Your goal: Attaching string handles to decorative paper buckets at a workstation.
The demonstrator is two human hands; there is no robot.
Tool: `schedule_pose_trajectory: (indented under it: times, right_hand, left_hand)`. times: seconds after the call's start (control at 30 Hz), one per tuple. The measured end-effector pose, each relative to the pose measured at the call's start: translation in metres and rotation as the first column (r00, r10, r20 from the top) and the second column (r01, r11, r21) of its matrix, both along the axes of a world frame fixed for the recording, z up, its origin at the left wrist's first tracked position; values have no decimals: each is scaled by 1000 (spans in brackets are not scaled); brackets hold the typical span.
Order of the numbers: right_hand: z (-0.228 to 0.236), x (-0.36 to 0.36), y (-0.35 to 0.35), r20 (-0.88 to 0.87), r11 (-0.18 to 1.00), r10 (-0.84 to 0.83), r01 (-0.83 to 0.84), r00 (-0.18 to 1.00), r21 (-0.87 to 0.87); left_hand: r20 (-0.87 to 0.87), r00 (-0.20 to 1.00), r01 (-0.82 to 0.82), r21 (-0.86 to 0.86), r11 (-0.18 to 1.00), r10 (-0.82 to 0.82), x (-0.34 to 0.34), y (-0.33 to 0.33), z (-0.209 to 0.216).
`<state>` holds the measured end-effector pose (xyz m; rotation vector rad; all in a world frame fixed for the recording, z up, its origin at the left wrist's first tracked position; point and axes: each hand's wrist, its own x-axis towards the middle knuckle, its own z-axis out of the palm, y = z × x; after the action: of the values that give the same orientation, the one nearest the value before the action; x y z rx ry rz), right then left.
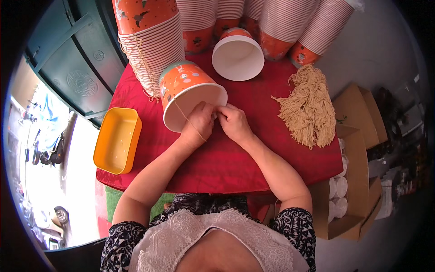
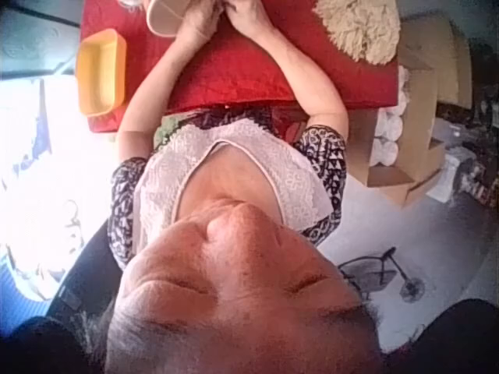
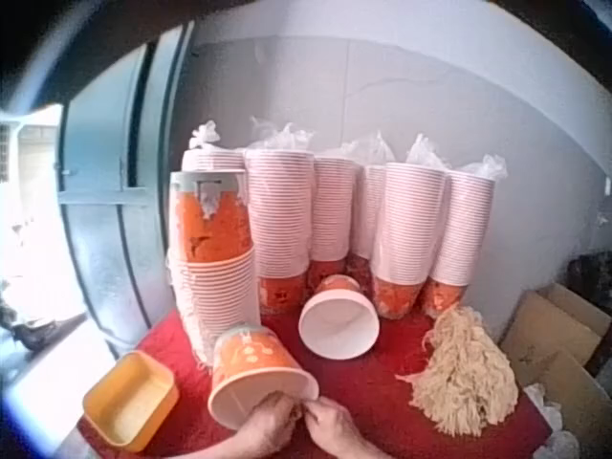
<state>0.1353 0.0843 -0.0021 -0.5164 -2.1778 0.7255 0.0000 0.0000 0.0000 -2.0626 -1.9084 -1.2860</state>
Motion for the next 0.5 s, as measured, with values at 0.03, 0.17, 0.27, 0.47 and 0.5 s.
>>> schedule_pose_trajectory:
  times: [0.03, 0.17, 0.27, 0.47, 0.5]
  right_hand:
    - [0, 0, -1, -3, 1000, 2, -2, 1000, -4]
    - [1, -5, -3, -89, 1000, -11, 10, 996, -11]
    - [1, -3, -4, -76, 1000, -8, 8, 997, 1]
    - [3, 0, -3, -64, 999, 38, -36, 997, 32]
    - [4, 0, -4, -62, 999, 36, -34, 997, 32]
  left_hand:
    - [-24, 1000, -19, 7, 1000, 19, 1, -1, 1]
    - [-122, 990, -69, 1, 998, 69, -1, -1, 0]
    - [-143, 987, -72, 21, 997, 74, -1, 0, -6]
    - [-145, 980, -141, -39, 989, 134, 1, 1, -8]
    - [-144, 981, -139, -40, 989, 132, 1, 1, -7]
